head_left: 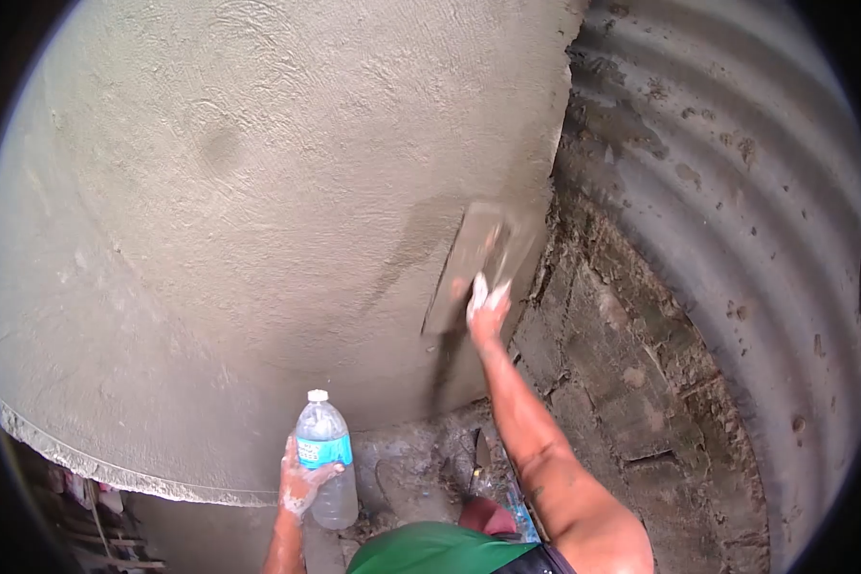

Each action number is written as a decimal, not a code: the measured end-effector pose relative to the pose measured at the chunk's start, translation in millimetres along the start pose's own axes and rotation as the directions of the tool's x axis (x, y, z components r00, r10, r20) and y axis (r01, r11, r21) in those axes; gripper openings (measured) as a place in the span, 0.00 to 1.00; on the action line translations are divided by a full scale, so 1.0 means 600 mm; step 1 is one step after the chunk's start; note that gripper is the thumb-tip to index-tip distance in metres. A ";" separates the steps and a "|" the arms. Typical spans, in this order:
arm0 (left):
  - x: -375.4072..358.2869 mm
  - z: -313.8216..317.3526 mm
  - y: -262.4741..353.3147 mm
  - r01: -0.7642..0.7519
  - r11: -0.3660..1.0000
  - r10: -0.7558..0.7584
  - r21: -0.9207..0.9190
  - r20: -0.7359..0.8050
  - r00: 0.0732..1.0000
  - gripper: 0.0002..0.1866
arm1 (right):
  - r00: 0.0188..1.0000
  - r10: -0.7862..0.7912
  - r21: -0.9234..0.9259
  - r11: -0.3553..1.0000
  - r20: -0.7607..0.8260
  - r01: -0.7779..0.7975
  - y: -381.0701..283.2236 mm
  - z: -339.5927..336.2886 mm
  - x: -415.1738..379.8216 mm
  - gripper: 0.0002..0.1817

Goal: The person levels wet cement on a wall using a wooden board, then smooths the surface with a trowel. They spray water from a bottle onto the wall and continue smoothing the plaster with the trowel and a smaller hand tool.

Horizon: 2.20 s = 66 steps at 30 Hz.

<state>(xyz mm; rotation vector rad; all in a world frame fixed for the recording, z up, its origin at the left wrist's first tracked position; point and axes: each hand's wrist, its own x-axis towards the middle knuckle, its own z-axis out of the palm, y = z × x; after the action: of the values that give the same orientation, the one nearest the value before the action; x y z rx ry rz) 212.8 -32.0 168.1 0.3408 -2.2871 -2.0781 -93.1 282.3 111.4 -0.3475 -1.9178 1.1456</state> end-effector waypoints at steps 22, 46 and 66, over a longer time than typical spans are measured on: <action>-0.001 0.039 0.032 -0.025 1.000 0.027 0.017 -0.158 0.987 0.40 | 0.912 0.094 -0.308 0.951 0.399 0.036 0.228 -0.040 -0.036 0.34; -0.023 -0.097 -0.001 0.024 0.999 -0.020 0.029 -0.158 0.987 0.38 | 0.814 -0.218 -0.122 0.936 0.539 0.331 -0.035 0.052 -0.209 0.26; 0.002 -0.102 -0.018 0.004 1.000 -0.001 0.025 -0.116 0.993 0.39 | 0.901 -0.047 -0.009 0.998 0.431 0.056 -0.116 0.067 -0.208 0.32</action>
<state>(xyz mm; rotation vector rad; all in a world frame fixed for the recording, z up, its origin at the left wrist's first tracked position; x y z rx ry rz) 223.2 -93.1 163.7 0.4525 -2.2487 -1.9765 -37.6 145.6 93.8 -0.0503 -2.3075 1.2430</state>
